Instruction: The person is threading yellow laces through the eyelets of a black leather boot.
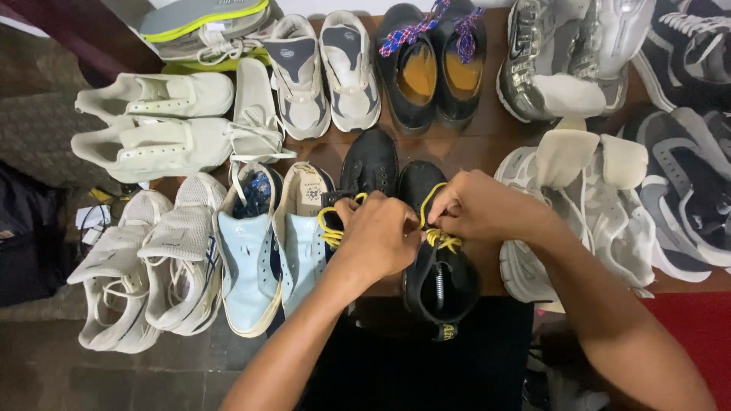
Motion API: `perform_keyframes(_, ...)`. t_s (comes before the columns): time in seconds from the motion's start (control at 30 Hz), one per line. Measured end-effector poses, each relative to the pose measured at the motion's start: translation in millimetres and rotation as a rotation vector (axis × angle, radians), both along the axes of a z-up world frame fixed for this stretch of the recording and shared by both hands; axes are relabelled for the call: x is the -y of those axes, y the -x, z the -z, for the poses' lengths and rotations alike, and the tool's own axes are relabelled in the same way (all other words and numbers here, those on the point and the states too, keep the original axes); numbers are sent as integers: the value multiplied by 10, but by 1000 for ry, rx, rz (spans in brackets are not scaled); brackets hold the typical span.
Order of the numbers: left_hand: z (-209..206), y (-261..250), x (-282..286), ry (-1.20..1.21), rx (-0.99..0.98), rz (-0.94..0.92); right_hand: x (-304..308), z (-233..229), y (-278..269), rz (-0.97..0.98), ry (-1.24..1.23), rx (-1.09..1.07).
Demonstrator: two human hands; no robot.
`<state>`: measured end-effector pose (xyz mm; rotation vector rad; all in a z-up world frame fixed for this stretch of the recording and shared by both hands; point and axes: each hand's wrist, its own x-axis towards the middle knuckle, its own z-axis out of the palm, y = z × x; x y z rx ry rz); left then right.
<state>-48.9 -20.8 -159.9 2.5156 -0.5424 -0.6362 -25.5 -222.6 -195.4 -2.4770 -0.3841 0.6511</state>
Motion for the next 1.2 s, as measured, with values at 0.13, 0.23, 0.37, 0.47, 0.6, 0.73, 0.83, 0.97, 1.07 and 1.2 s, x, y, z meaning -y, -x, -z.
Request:
perform_keyframes(0.13,-173,-3,-19,71,-34,-54,7,129,-3,41,-44,-8)
perform_keyframes(0.23,-214,20,-76,154,-19,-62,-21,92,-4,38,-66,-9)
perform_keyframes(0.37,403,1,-78,70,185,-50,-69,124,39,69,-168,-43)
perform_keyframes(0.47,412,68,-66,33,204,-67,-48,104,47,131,-251,-85)
perform_keyframes(0.6,523,72,-33,-23,286,-142,-56,31,40,167,-364,-137)
perform_keyframes(0.73,562,48,-74,16,278,-94,-56,62,-6,152,-384,-208)
perform_keyframes(0.83,489,52,-81,14,245,-76,-94,49,-15,144,-353,-195)
perform_keyframes(0.97,470,-8,-128,32,170,-84,-147,9,-130,49,-255,-166)
perform_keyframes(1.07,409,-29,-144,48,147,-46,-148,13,-116,84,-281,-220)
perform_keyframes(1.2,60,-25,-153,55,33,4,-63,233,-75,79,-249,-196)
